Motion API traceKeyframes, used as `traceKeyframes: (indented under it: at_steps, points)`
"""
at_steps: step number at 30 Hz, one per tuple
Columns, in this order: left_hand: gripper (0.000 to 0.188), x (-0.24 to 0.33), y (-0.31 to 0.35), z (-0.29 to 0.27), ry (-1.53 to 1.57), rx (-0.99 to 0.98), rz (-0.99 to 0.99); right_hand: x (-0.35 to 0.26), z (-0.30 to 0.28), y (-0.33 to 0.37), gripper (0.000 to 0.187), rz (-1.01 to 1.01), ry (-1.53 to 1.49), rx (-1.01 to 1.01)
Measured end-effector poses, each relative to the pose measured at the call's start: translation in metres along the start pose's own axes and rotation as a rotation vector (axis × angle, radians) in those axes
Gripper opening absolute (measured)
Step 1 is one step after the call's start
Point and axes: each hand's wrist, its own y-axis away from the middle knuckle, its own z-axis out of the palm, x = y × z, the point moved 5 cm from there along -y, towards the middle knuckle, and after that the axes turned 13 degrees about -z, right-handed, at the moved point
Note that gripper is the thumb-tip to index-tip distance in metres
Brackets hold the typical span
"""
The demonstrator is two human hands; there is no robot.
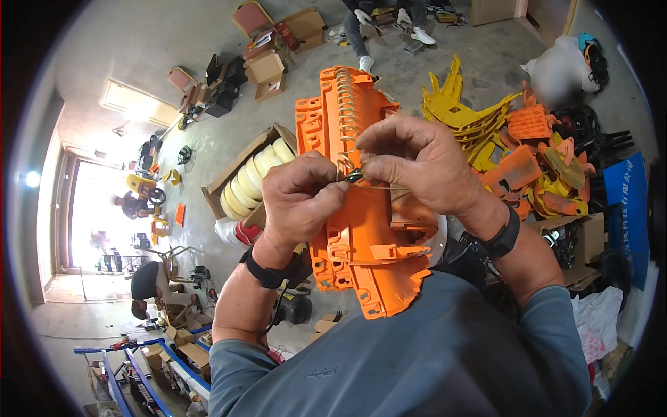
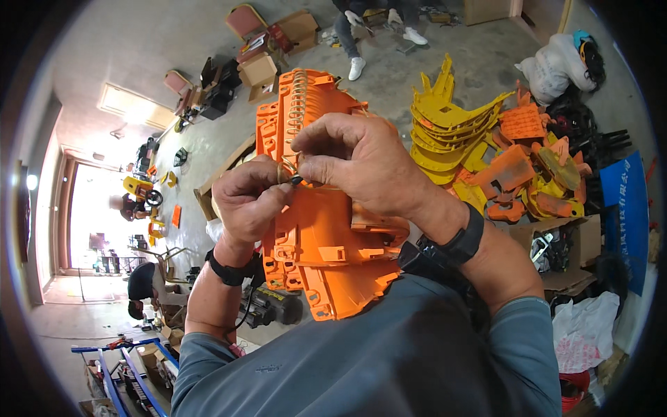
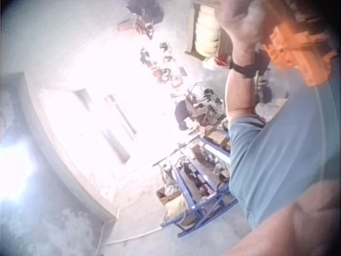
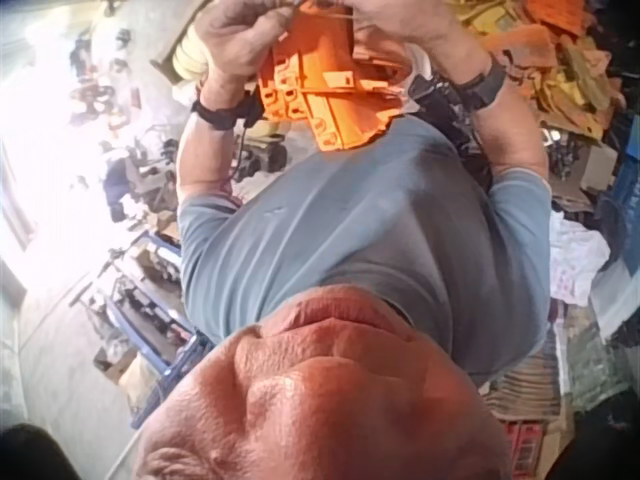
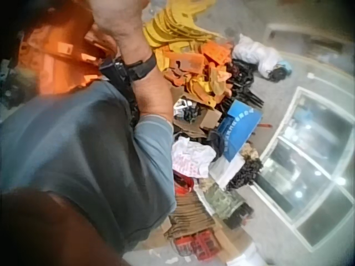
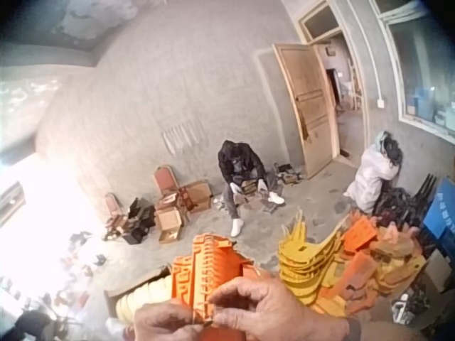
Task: Assembling and fastening orange plastic motorcycle components with a metal coil fastener.
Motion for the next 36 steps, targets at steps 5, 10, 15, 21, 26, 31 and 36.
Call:
traceKeyframes:
  at_steps: [5, 10, 15, 21, 26, 31, 36]
  points:
    - [0.008, -0.003, -0.001, -0.002, -0.012, 0.014, -0.039, 0.006, -0.001, 0.006, 0.026, -0.042, -0.068, -0.016]
    - [0.009, -0.002, -0.001, -0.002, 0.011, 0.01, -0.035, 0.013, 0.0, 0.004, 0.019, -0.056, -0.122, -0.021]
    - [0.009, -0.004, 0.001, -0.001, 0.046, 0.005, -0.024, 0.001, 0.007, -0.008, 0.012, -0.232, 0.02, -0.027]
    - [0.008, -0.005, 0.001, -0.005, 0.094, -0.021, 0.045, -0.036, 0.03, -0.012, 0.017, -0.798, 0.596, -0.284]
    - [0.014, 0.001, 0.006, -0.008, 0.091, 0.005, 0.018, -0.045, 0.06, -0.01, 0.016, -0.986, 0.744, -0.44]
    - [0.016, 0.008, 0.009, -0.009, 0.039, 0.053, 0.051, -0.043, 0.06, -0.026, 0.012, -0.847, 0.83, -0.577]
    - [0.013, -0.003, 0.005, -0.009, 0.099, 0.044, -0.085, -0.031, 0.041, -0.05, 0.009, -0.664, 0.577, -0.468]
